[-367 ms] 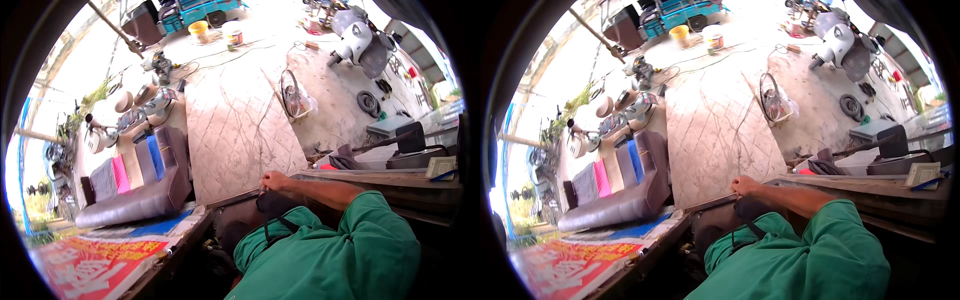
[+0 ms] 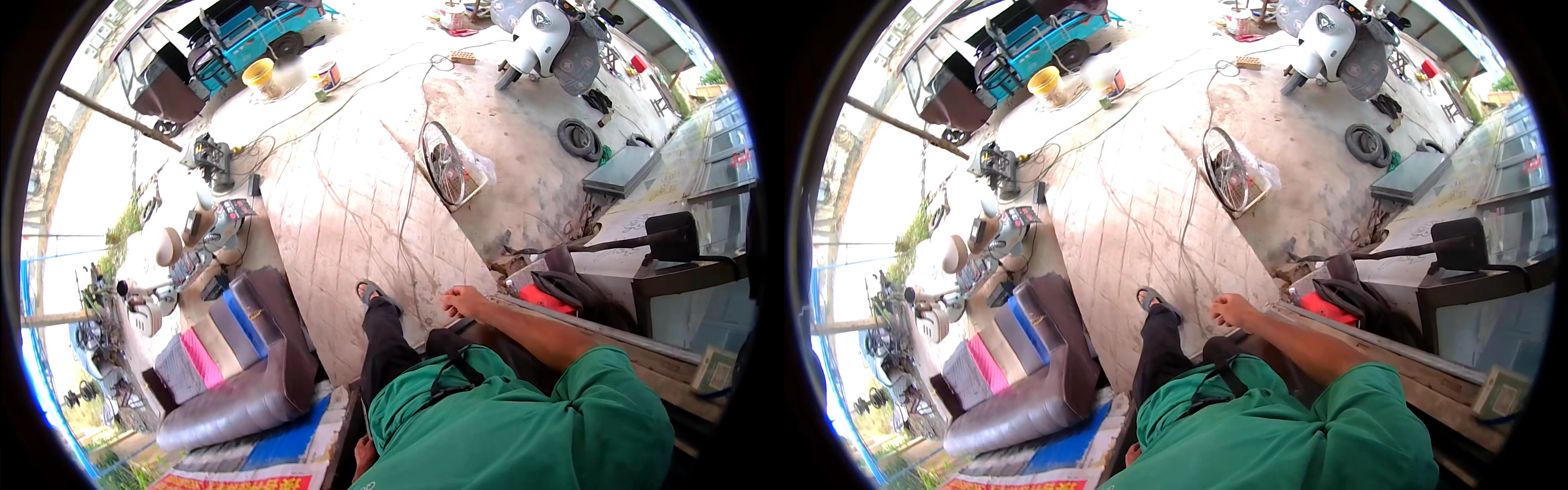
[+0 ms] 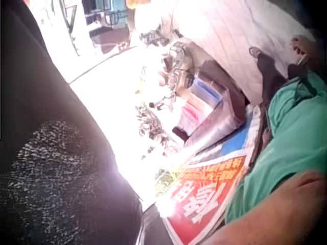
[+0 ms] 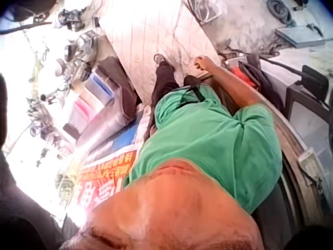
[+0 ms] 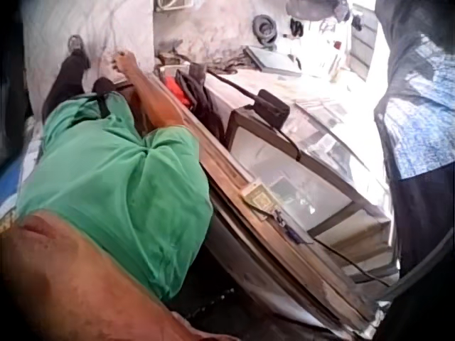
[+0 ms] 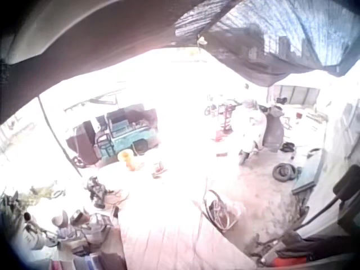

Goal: The person uses a tire lever and a screwdriver to pry the tire bead off the rim of a blue motorcycle's front wheel. They work around the circumference of the wheel, gradually separating the tire from the rim.

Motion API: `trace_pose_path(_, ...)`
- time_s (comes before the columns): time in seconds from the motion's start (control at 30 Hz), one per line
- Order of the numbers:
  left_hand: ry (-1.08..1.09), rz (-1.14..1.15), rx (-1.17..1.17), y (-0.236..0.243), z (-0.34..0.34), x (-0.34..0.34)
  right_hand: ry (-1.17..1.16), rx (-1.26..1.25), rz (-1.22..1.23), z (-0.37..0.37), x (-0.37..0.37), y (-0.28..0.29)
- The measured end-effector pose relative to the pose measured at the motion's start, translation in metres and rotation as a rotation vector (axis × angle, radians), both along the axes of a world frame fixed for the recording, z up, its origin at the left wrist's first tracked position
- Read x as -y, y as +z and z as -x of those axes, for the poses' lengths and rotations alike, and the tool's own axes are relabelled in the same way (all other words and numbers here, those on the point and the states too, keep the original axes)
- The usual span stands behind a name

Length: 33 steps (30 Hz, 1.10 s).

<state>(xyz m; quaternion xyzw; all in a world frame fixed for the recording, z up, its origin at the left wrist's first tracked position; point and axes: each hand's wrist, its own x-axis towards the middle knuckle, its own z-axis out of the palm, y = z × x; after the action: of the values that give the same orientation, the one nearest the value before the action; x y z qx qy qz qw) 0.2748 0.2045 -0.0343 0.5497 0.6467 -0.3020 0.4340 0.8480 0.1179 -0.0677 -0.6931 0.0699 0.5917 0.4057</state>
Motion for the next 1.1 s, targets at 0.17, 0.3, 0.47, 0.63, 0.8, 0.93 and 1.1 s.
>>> trace_pose_path(0.17,-0.08,0.031,0.011,-0.083,-0.169,-0.175,-0.299,0.234,0.172,-0.113,0.052,-0.119)
trace_pose_path(0.3,0.442,-0.084,0.183,-0.102,-0.358,-0.374,-0.512,0.126,0.388,-0.124,0.079,-0.14)
trace_pose_path(0.47,-0.003,-0.489,1.26,0.087,-0.813,-0.476,-0.57,-0.102,0.498,-0.174,0.081,-0.188)
trace_pose_path(0.63,-0.735,-0.393,1.238,0.021,-0.967,-0.511,-0.622,-0.068,0.441,-0.319,-0.024,-0.241)
trace_pose_path(0.8,-0.088,-0.242,0.33,-0.223,-0.862,-0.634,-0.685,0.159,0.158,-0.609,-0.195,-0.186)
trace_pose_path(0.93,0.023,-0.095,0.032,-0.298,-0.908,-0.675,-0.703,0.242,0.025,-0.772,-0.278,-0.196)
trace_pose_path(1.1,-0.103,-0.002,0.024,-0.358,-1.056,-0.749,-0.8,0.264,0.114,-0.893,-0.328,-0.34)
